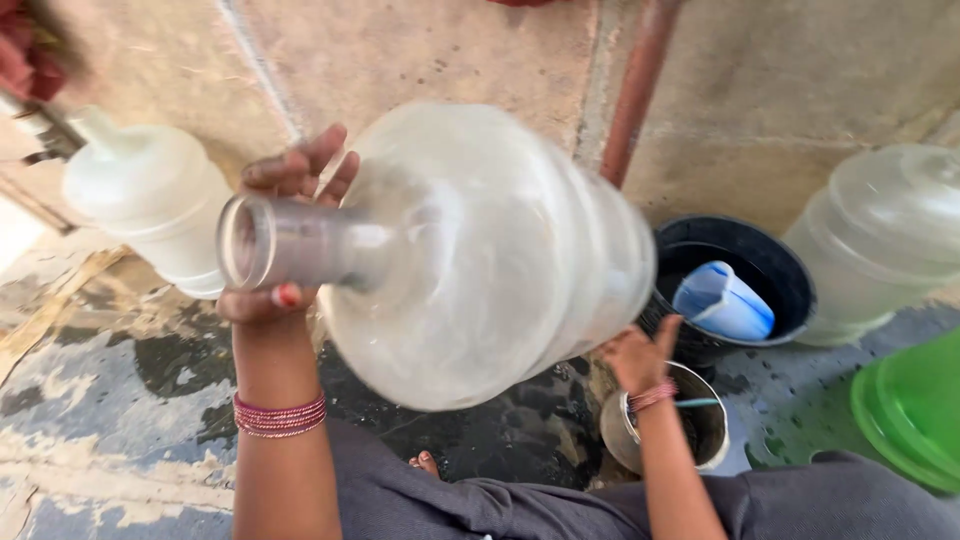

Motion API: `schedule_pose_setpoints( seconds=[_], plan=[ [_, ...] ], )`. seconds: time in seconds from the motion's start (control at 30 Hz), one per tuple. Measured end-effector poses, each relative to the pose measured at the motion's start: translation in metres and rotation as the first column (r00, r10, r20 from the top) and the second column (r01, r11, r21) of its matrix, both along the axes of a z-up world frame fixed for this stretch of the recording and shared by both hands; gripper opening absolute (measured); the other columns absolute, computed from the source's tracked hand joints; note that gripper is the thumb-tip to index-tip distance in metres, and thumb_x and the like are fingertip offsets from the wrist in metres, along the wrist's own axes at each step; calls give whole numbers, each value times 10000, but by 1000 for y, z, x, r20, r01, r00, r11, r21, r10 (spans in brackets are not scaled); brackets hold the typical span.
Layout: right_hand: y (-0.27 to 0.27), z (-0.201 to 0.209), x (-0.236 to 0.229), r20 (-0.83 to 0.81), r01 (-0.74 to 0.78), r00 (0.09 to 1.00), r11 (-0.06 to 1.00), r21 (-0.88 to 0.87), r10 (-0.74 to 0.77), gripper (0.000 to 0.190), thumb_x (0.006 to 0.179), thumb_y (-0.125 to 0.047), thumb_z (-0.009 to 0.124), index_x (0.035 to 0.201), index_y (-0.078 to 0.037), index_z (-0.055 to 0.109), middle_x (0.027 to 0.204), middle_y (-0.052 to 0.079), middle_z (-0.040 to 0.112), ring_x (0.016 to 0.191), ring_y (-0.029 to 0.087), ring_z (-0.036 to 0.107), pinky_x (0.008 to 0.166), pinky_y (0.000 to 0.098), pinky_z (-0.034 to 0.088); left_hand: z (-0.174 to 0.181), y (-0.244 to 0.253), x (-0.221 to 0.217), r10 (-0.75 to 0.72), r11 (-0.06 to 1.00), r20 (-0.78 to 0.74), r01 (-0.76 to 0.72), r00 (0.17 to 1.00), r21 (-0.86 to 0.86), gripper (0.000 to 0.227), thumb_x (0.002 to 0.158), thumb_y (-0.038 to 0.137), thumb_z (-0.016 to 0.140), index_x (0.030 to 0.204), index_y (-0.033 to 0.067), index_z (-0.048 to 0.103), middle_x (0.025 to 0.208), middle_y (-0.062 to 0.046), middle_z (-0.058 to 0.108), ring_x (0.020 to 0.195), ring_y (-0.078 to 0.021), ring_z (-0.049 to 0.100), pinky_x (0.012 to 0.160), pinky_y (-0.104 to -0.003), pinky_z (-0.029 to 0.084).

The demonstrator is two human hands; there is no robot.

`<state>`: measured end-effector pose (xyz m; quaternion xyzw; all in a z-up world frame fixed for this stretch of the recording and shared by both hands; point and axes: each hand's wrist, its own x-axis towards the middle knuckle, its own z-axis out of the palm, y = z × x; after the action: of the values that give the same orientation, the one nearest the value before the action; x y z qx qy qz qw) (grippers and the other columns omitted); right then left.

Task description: The person cleans a large water can by hand using a sponge, wiping the exterior surface and mouth, then shakes the can to rinse the interior with water poured from a blue scoop.

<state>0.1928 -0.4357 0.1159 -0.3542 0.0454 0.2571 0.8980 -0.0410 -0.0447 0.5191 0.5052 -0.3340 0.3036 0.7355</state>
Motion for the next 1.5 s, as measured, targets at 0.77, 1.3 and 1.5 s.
schedule_pose_setpoints(
  seconds=[0.77, 1.3, 1.5],
  plan=[
    [10, 76, 3, 523, 253, 809, 962, 100, -268, 1007, 877, -851, 340, 1650, -224, 190, 1724, 49, 206, 1573, 338, 217, 1276, 556, 174, -51, -13, 18, 34, 941, 65, -10, 997, -338, 390, 823, 213, 770, 1148, 40, 641, 993, -107, 695, 969, -247, 690, 1013, -411, 546],
    [26, 61, 8, 581, 355, 793, 914, -198, -182, 979, 955, -832, 283, 1647, -149, 170, 1730, 132, 220, 1611, 330, 191, 1297, 483, 125, -54, -6, 21, 193, 927, -26, -191, 981, -323, 311, 845, 151, 710, 1124, 42, 630, 974, -98, 691, 929, -234, 700, 938, -404, 592],
    [58, -44, -72, -110, -208, 975, 970, -123, 195, 1008, 815, -812, 377, 1612, -207, 251, 1670, 79, 295, 1518, 356, 296, 1230, 552, 260, -130, -27, 94, 403, 786, -501, -570, 766, -239, 240, 832, 23, 738, 1055, 15, 651, 942, -73, 676, 880, -185, 649, 824, -315, 548]
  ],
)
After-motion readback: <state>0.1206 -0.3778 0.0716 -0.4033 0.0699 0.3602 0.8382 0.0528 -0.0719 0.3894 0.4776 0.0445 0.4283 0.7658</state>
